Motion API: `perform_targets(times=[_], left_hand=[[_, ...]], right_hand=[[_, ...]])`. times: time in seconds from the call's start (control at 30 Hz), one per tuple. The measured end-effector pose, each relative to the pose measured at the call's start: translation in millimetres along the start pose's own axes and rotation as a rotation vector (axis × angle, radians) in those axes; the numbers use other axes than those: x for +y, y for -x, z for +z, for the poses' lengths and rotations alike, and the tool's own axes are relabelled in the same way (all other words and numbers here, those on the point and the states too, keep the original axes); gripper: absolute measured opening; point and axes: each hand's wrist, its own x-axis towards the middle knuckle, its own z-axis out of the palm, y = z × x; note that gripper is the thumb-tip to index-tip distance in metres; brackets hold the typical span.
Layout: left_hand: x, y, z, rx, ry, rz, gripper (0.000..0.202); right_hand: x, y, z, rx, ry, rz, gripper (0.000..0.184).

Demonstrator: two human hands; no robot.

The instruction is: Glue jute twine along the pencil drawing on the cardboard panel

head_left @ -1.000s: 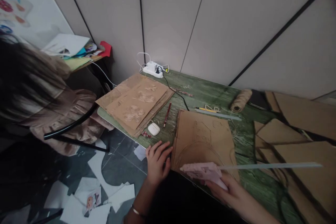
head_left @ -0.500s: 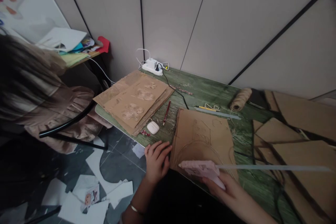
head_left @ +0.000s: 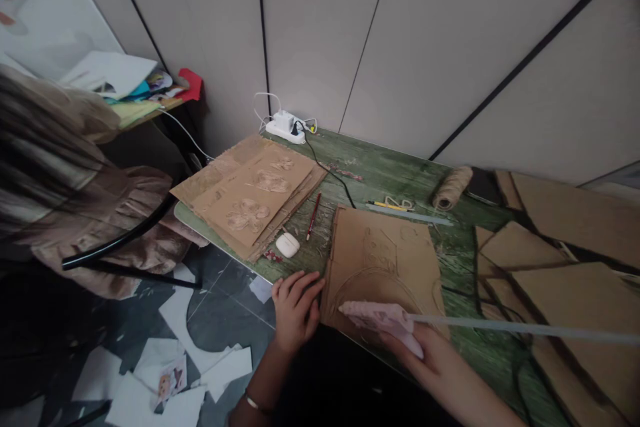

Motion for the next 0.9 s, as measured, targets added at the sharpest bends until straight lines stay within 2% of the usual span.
perform_targets(times=[0.37, 0.6, 0.9], left_hand=[[2.2, -2.8, -1.5, 0.027, 0.009, 0.005, 0.039], [1.4, -3.3, -2.4, 0.024, 0.010, 0.031, 0.039], [1.6, -5.7, -4.4, 0.054, 0.012, 0.045, 0.039]], right_hand=[[-5.8, -9.1, -5.0, -0.016, 0.009, 0.011, 0.056], [2.2, -11.8, -8.5, 0.013, 0.031, 0.024, 0.053], [-7.1, -13.4, -12.9, 0.011, 0.067, -0.035, 0.050]])
